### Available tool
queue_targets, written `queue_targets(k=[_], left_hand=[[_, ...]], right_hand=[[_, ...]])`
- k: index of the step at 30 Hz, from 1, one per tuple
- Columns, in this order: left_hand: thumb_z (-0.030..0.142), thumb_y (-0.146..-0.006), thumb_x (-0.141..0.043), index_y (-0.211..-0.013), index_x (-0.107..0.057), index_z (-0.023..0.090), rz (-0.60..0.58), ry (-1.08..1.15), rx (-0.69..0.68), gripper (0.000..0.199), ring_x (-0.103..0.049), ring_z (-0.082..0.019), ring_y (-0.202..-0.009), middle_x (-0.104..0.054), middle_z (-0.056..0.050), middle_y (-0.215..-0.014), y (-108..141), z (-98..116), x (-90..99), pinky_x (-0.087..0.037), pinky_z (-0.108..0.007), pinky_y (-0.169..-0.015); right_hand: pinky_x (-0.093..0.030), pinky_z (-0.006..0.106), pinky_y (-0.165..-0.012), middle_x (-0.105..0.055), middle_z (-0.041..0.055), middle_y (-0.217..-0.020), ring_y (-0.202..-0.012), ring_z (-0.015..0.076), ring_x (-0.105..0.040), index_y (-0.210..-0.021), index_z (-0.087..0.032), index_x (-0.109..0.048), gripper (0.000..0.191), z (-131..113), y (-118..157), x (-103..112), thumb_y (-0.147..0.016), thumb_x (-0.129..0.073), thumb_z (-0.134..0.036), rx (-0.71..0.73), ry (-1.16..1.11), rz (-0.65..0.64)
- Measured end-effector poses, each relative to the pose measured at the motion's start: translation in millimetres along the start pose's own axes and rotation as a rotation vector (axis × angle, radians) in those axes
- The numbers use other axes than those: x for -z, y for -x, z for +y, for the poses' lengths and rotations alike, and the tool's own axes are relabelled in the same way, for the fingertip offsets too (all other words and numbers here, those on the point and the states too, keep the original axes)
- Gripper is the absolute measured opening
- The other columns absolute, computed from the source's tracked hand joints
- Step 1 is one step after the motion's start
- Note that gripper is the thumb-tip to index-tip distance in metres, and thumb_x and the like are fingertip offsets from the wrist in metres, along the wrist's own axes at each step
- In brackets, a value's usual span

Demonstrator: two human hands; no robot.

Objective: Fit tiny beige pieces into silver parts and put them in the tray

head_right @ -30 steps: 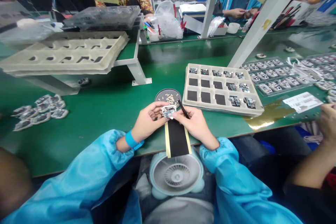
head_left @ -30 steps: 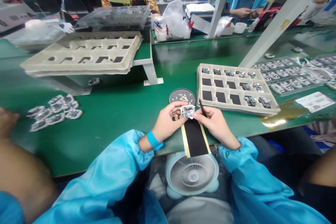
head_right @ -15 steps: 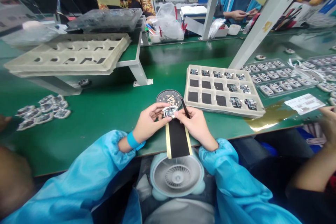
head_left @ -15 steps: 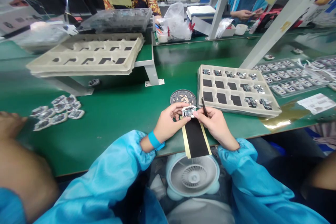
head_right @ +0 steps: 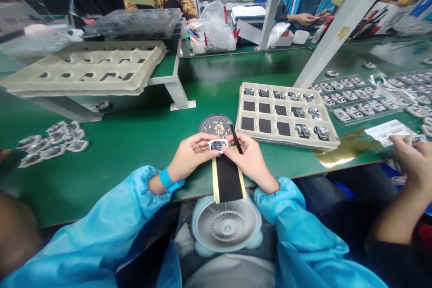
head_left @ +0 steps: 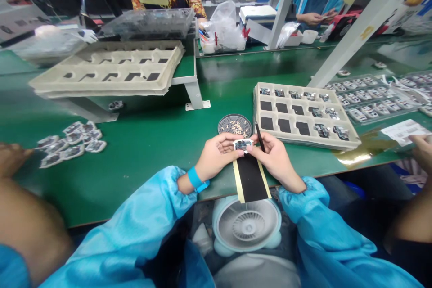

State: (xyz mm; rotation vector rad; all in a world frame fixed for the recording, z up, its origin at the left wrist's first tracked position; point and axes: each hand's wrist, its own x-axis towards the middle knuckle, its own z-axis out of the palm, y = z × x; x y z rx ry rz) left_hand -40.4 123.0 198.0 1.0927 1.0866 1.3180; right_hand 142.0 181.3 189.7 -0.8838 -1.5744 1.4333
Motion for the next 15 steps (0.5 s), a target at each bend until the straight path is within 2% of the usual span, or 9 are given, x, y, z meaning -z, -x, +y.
queue_targets(k=[6, 8, 10, 13, 15], left_hand=[[0.022, -0.072, -0.088, -0.109, -0.069, 0.015, -0.032, 0.084, -0.002, 0.041, -0.074, -0.024, -0.105, -0.077, -0.012, -0.112, 0.3, -3.2, -2.3, -0.059, -0.039, -0.097], [0.025, -0.076, -0.085, -0.111, -0.068, 0.015, -0.038, 0.085, 0.002, 0.041, -0.075, -0.024, -0.1, -0.077, -0.012, -0.112, 0.8, -4.5, -3.3, -0.061, -0.039, -0.093], [0.03, -0.082, -0.08, -0.115, -0.068, 0.016, -0.026, -0.008, -0.003, 0.039, -0.075, -0.023, -0.093, -0.076, -0.012, -0.112, 1.6, -5.9, -3.8, -0.062, -0.039, -0.088], [0.035, -0.088, -0.074, -0.115, -0.071, 0.017, 0.016, -0.222, -0.045, 0.032, -0.073, -0.023, -0.093, -0.076, -0.011, -0.11, 3.6, -6.7, -4.6, -0.061, -0.039, -0.088], [0.036, -0.087, -0.074, -0.111, -0.073, 0.016, 0.034, -0.25, -0.049, 0.031, -0.073, -0.022, -0.09, -0.077, -0.01, -0.104, 5.3, -5.6, -6.1, -0.062, -0.038, -0.084]], right_hand=[[-0.053, 0.036, -0.088, -0.071, 0.0031, -0.094, -0.092, 0.0203, -0.066, -0.096, -0.021, -0.067, 0.027, 1.6, 1.2, -0.1, -0.079, -0.08, -0.037, -0.009, -0.002, -0.01], [-0.052, 0.037, -0.088, -0.072, 0.0037, -0.094, -0.092, 0.0212, -0.067, -0.097, -0.02, -0.067, 0.027, 2.9, 1.5, -0.7, -0.079, -0.08, -0.038, -0.011, 0.008, -0.007], [-0.052, 0.037, -0.087, -0.072, 0.0039, -0.094, -0.091, 0.0214, -0.067, -0.097, -0.02, -0.067, 0.027, 3.7, 2.1, -1.9, -0.08, -0.079, -0.038, -0.003, 0.033, 0.006], [-0.052, 0.035, -0.083, -0.07, 0.0029, -0.09, -0.085, 0.0198, -0.065, -0.097, -0.02, -0.067, 0.027, 2.7, 4.0, -4.6, -0.08, -0.078, -0.038, 0.001, 0.073, 0.02], [-0.051, 0.033, -0.076, -0.067, 0.0011, -0.082, -0.077, 0.018, -0.062, -0.094, -0.02, -0.065, 0.026, 0.5, 5.9, -7.0, -0.08, -0.078, -0.039, -0.006, 0.084, 0.024]])
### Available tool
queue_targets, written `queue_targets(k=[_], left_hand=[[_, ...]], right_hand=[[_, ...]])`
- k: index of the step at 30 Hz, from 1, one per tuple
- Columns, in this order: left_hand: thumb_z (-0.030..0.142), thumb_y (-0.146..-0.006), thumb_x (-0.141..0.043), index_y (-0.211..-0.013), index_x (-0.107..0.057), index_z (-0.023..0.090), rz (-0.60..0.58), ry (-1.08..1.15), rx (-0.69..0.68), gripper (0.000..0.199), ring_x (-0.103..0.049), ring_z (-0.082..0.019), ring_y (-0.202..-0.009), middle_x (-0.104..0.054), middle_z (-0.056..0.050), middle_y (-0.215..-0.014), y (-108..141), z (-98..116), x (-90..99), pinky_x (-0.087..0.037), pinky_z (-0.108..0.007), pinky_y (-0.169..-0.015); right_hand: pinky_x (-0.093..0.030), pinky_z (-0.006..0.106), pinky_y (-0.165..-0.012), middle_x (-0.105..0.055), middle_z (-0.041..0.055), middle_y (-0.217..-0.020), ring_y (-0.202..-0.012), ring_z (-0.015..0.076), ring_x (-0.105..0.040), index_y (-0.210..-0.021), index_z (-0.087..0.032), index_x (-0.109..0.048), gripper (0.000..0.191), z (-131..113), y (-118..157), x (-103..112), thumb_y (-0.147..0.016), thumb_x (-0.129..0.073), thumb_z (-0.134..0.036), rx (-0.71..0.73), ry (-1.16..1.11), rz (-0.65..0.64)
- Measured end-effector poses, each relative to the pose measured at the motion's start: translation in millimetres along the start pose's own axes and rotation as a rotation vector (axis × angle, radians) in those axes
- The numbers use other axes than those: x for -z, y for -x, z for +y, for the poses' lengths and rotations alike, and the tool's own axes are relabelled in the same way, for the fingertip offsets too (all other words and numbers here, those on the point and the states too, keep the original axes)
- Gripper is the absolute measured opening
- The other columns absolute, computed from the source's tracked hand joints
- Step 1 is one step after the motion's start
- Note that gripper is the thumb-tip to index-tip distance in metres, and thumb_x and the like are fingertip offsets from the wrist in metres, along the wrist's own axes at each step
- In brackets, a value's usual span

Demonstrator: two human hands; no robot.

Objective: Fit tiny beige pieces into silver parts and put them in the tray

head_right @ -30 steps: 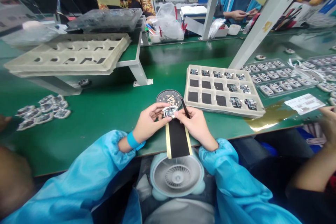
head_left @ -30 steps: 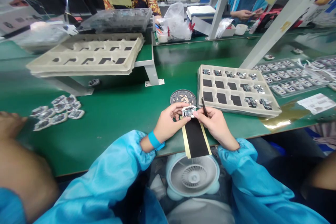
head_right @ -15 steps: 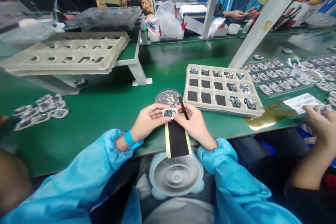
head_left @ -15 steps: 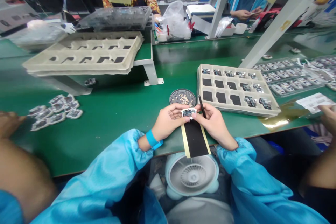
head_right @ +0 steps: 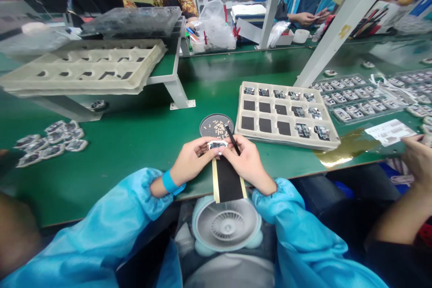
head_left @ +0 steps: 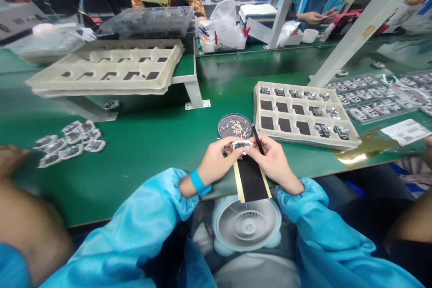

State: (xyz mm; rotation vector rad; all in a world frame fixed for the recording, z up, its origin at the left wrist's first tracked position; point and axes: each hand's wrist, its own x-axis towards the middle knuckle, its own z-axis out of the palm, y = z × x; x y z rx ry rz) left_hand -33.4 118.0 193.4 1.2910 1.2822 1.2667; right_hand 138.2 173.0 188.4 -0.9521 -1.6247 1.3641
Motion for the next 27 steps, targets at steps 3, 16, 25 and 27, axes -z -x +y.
queue_targets(k=[3, 16, 25, 27], left_hand=[[0.037, -0.084, -0.077, -0.107, -0.073, 0.014, 0.016, 0.092, 0.025, 0.032, -0.073, -0.021, -0.08, -0.078, -0.009, -0.095, 2, 4, -1.8, -0.062, -0.035, -0.075], [0.02, -0.089, -0.066, -0.109, -0.074, 0.021, 0.115, -0.497, -0.331, 0.021, -0.066, -0.016, -0.075, -0.077, -0.004, -0.094, 3, 2, 4.3, -0.053, -0.03, -0.072], [0.019, -0.089, -0.064, -0.111, -0.073, 0.02, 0.116, -0.522, -0.358, 0.023, -0.068, -0.019, -0.082, -0.077, -0.004, -0.097, 2, 1, 5.8, -0.053, -0.032, -0.08], [0.018, -0.089, -0.063, -0.11, -0.073, 0.02, 0.107, -0.517, -0.354, 0.023, -0.068, -0.019, -0.082, -0.077, -0.004, -0.095, 1, 0, 7.0, -0.053, -0.032, -0.08]], right_hand=[[-0.049, 0.031, -0.07, -0.063, -0.0005, -0.076, -0.071, 0.0163, -0.059, -0.09, -0.02, -0.063, 0.026, -3, 3, -4, -0.081, -0.077, -0.04, -0.003, -0.017, 0.002], [-0.054, 0.039, -0.082, -0.07, 0.0074, -0.102, -0.094, 0.0231, -0.065, -0.101, -0.023, -0.07, 0.016, -17, -6, 18, -0.092, -0.068, -0.036, 0.333, 0.353, -0.015], [-0.055, 0.039, -0.08, -0.068, 0.0072, -0.097, -0.09, 0.0215, -0.064, -0.104, -0.023, -0.072, 0.011, -17, -16, 21, -0.094, -0.067, -0.026, 0.589, 0.469, -0.187], [-0.055, 0.039, -0.078, -0.068, 0.0068, -0.096, -0.089, 0.0216, -0.064, -0.106, -0.025, -0.072, 0.013, -16, -17, 21, -0.095, -0.065, -0.026, 0.605, 0.498, -0.196]])
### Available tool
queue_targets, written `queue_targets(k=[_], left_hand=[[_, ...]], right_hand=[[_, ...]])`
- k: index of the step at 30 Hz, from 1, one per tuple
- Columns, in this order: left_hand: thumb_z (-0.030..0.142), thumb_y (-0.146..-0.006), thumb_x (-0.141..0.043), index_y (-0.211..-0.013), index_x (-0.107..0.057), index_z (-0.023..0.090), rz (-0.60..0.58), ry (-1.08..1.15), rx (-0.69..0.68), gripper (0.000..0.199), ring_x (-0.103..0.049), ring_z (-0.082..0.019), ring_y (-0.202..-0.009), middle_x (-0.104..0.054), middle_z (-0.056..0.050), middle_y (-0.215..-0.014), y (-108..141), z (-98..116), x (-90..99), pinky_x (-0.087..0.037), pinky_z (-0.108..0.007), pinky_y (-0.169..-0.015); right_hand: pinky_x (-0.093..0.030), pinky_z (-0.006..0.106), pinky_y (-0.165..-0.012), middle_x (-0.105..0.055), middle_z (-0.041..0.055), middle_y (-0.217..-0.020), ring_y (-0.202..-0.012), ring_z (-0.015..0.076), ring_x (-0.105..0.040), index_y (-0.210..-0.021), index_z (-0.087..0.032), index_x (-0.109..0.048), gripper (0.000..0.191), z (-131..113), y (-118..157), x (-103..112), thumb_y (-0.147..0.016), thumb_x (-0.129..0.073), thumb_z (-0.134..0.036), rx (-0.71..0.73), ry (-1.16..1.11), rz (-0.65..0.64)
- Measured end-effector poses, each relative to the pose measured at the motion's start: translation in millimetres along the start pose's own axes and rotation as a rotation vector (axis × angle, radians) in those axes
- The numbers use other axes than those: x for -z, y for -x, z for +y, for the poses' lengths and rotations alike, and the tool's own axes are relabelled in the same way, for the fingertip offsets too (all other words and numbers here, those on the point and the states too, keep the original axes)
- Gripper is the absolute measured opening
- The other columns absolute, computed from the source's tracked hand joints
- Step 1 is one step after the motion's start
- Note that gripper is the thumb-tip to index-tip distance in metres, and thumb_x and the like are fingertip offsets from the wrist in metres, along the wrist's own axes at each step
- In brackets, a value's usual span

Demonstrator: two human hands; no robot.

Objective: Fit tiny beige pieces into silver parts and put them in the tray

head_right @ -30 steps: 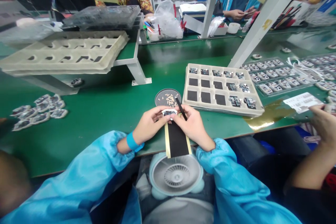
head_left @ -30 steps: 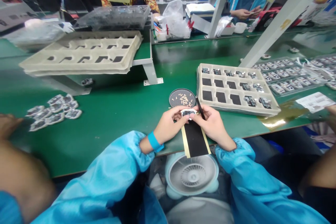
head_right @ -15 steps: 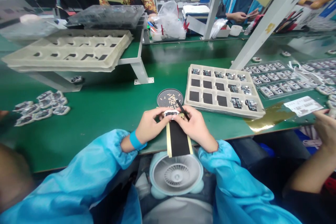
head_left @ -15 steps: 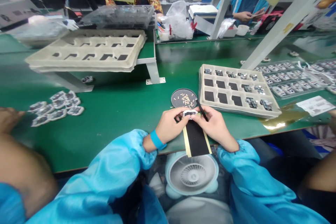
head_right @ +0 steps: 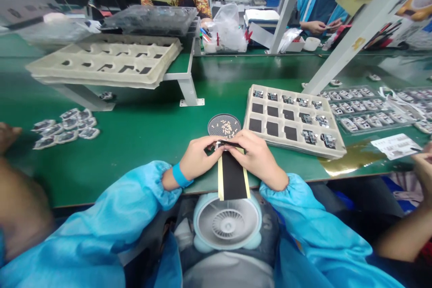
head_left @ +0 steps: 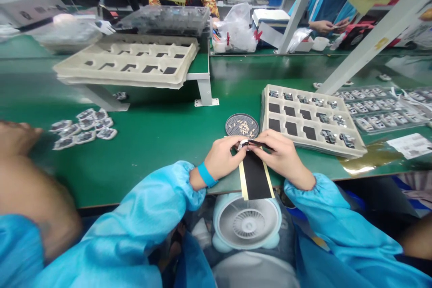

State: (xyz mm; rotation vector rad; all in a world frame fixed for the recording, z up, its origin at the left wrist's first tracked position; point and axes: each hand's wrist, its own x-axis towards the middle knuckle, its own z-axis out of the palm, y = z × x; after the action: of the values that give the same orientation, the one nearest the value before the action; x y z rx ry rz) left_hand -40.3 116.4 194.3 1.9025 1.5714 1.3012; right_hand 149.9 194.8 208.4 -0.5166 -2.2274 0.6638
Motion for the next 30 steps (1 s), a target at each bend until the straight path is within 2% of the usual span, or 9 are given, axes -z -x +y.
queue_targets(k=[3, 8, 10, 14, 18, 21, 24, 27, 30], left_hand=[[0.017, -0.089, -0.062, -0.11, -0.073, 0.02, -0.005, 0.005, 0.01, 0.025, -0.067, -0.019, -0.081, -0.076, -0.004, -0.093, -1, -3, 2.1, -0.053, -0.032, -0.079], [0.015, -0.084, -0.062, -0.109, -0.072, 0.021, 0.008, -0.031, 0.031, 0.027, -0.069, -0.022, -0.094, -0.076, -0.005, -0.104, -5, -5, 7.2, -0.052, -0.034, -0.087], [0.017, -0.085, -0.062, -0.107, -0.072, 0.021, 0.043, -0.062, 0.076, 0.024, -0.068, -0.02, -0.088, -0.076, -0.004, -0.099, -9, -9, 11.5, -0.052, -0.031, -0.082], [0.023, -0.091, -0.058, -0.102, -0.07, 0.02, 0.194, -0.126, 0.183, 0.016, -0.062, -0.016, -0.072, -0.071, -0.001, -0.085, -22, -31, 34.6, -0.047, -0.026, -0.067], [0.028, -0.093, -0.058, -0.099, -0.069, 0.021, 0.391, -0.302, 0.376, 0.015, -0.064, -0.017, -0.078, -0.072, -0.002, -0.088, -32, -75, 74.6, -0.047, -0.026, -0.073], [0.027, -0.092, -0.059, -0.101, -0.069, 0.018, 0.428, -0.349, 0.449, 0.016, -0.064, -0.021, -0.082, -0.072, -0.006, -0.09, -44, -116, 104.3, -0.047, -0.03, -0.077], [0.029, -0.093, -0.058, -0.097, -0.069, 0.017, 0.429, -0.394, 0.506, 0.017, -0.065, -0.021, -0.083, -0.072, -0.007, -0.086, -61, -147, 129.8, -0.047, -0.03, -0.079], [0.033, -0.094, -0.058, -0.093, -0.068, 0.017, 0.454, -0.46, 0.578, 0.019, -0.066, -0.024, -0.091, -0.073, -0.009, -0.091, -80, -164, 149.2, -0.047, -0.033, -0.084], [0.036, -0.091, -0.061, -0.099, -0.066, 0.015, 0.522, -0.524, 0.64, 0.023, -0.062, -0.032, -0.111, -0.071, -0.016, -0.107, -92, -172, 157.5, -0.046, -0.039, -0.092]], right_hand=[[-0.056, 0.039, -0.076, -0.066, 0.0068, -0.096, -0.088, 0.0219, -0.065, -0.108, -0.026, -0.071, 0.014, 1, -5, 2, -0.096, -0.063, -0.029, 0.031, 0.038, -0.066], [-0.054, 0.038, -0.077, -0.065, 0.0091, -0.106, -0.092, 0.0233, -0.065, -0.114, -0.024, -0.064, 0.019, 2, -25, 7, -0.101, -0.054, -0.033, 0.067, 0.165, -0.31], [-0.052, 0.037, -0.075, -0.065, 0.0089, -0.105, -0.091, 0.0232, -0.065, -0.111, -0.024, -0.062, 0.018, 8, -37, 7, -0.101, -0.052, -0.035, 0.093, 0.183, -0.352], [-0.048, 0.034, -0.067, -0.067, 0.0078, -0.102, -0.082, 0.0223, -0.065, -0.108, -0.022, -0.062, 0.022, 25, -60, 6, -0.1, -0.053, -0.04, 0.064, 0.33, -0.284], [-0.043, 0.035, -0.061, -0.069, 0.0098, -0.106, -0.082, 0.0253, -0.067, -0.109, -0.021, -0.067, 0.027, 37, -67, 8, -0.101, -0.048, -0.039, 0.013, 0.577, -0.281], [-0.046, 0.036, -0.067, -0.07, 0.0094, -0.107, -0.091, 0.026, -0.068, -0.11, -0.022, -0.07, 0.025, 39, -64, 8, -0.101, -0.05, -0.035, 0.013, 0.519, -0.214], [-0.047, 0.035, -0.069, -0.071, 0.0071, -0.102, -0.089, 0.0241, -0.068, -0.106, -0.023, -0.071, 0.021, 40, -62, 4, -0.098, -0.055, -0.035, -0.029, 0.406, -0.108], [-0.044, 0.033, -0.065, -0.071, 0.0048, -0.096, -0.082, 0.0219, -0.066, -0.099, -0.023, -0.07, 0.017, 41, -61, 0, -0.096, -0.06, -0.037, -0.072, 0.395, -0.082], [-0.039, 0.031, -0.06, -0.071, 0.0041, -0.09, -0.079, 0.0215, -0.066, -0.092, -0.022, -0.068, 0.021, 41, -60, -4, -0.094, -0.063, -0.043, -0.088, 0.452, -0.069]])
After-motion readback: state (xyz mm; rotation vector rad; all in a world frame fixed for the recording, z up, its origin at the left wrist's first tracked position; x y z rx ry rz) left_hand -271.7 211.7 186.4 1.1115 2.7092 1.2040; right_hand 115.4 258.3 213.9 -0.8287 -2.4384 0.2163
